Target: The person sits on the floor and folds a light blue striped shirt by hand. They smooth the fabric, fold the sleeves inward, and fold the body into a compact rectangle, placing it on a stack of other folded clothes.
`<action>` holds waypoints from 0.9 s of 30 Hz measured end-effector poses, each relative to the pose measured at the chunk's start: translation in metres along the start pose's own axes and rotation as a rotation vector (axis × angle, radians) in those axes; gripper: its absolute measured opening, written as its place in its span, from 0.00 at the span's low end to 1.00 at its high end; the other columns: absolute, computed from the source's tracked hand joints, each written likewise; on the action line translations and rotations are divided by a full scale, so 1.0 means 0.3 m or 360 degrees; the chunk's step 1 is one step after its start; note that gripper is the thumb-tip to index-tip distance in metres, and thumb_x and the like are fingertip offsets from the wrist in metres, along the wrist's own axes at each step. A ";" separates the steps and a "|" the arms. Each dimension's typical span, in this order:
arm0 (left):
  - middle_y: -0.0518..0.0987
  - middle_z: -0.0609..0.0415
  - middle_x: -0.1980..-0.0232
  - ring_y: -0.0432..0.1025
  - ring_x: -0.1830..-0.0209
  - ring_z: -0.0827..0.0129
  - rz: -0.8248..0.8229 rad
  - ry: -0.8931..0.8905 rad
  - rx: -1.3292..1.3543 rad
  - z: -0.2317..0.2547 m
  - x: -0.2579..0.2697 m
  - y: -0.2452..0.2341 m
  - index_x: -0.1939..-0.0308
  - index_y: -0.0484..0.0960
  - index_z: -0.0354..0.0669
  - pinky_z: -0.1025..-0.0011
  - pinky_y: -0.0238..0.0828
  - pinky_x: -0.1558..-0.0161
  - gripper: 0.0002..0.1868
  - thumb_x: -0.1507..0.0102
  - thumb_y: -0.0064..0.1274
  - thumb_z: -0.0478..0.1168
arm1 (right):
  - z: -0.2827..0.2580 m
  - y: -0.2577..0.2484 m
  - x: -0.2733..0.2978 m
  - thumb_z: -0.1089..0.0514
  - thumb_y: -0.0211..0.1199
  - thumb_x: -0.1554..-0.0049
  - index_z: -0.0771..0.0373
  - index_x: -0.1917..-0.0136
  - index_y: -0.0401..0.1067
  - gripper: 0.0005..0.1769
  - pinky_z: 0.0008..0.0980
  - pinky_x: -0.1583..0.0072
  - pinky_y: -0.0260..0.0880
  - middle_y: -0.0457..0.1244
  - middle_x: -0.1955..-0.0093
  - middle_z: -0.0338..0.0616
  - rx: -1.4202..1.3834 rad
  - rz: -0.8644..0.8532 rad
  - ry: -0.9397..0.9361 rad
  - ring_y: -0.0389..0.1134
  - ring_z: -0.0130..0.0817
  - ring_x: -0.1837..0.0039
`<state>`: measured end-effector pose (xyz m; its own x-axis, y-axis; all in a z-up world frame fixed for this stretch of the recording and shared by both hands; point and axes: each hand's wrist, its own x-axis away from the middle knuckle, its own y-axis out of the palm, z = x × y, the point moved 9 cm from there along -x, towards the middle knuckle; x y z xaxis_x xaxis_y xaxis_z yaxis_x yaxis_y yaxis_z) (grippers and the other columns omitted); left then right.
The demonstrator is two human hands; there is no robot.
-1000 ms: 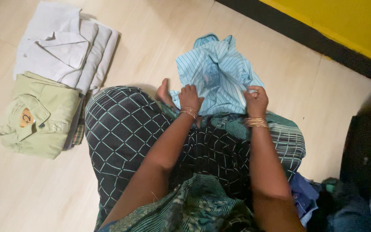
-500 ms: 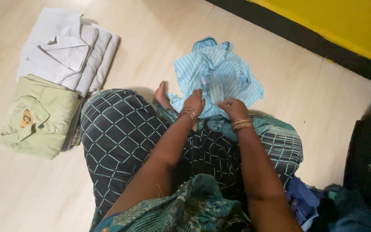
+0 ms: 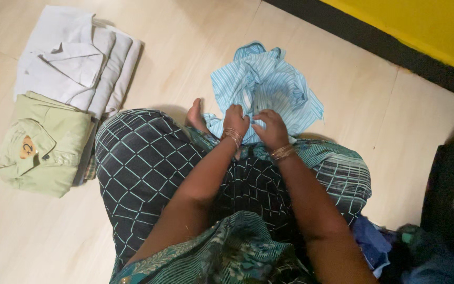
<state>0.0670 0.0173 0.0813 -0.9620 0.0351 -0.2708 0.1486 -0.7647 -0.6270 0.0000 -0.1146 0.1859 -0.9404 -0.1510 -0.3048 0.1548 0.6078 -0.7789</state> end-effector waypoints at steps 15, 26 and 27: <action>0.83 0.55 0.60 0.72 0.60 0.53 0.0111 0.0383 -0.0076 0.236 0.006 -0.426 0.69 0.84 0.46 0.59 0.71 0.57 0.10 0.48 0.52 0.28 | 0.217 0.099 0.042 0.65 0.59 0.47 0.56 0.37 0.74 0.23 0.47 0.40 0.70 0.69 0.41 0.49 0.0273 0.0104 0.0502 0.70 0.53 0.41; 0.80 0.48 0.48 0.69 0.43 0.44 -0.1101 0.0141 -0.0906 0.178 0.174 -0.310 0.55 0.85 0.48 0.33 0.53 0.37 0.34 0.55 0.66 0.66 | 0.268 0.031 0.084 0.52 0.65 0.48 0.55 0.48 0.80 0.15 0.45 0.42 0.70 0.71 0.47 0.52 0.0111 -0.0414 0.0914 0.71 0.51 0.45; 0.81 0.48 0.49 0.70 0.42 0.44 -0.0906 0.0212 -0.0844 0.212 0.144 -0.332 0.56 0.86 0.49 0.32 0.53 0.37 0.29 0.53 0.65 0.62 | 0.260 0.036 0.078 0.48 0.67 0.49 0.56 0.49 0.80 0.17 0.46 0.42 0.70 0.70 0.49 0.52 0.0130 -0.0482 0.0872 0.71 0.51 0.46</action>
<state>-0.0040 0.0541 0.1784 -0.8925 0.4312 0.1322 -0.2366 -0.1982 -0.9512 0.0033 -0.1723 0.1277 -0.9614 0.1275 0.2437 -0.1400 0.5356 -0.8328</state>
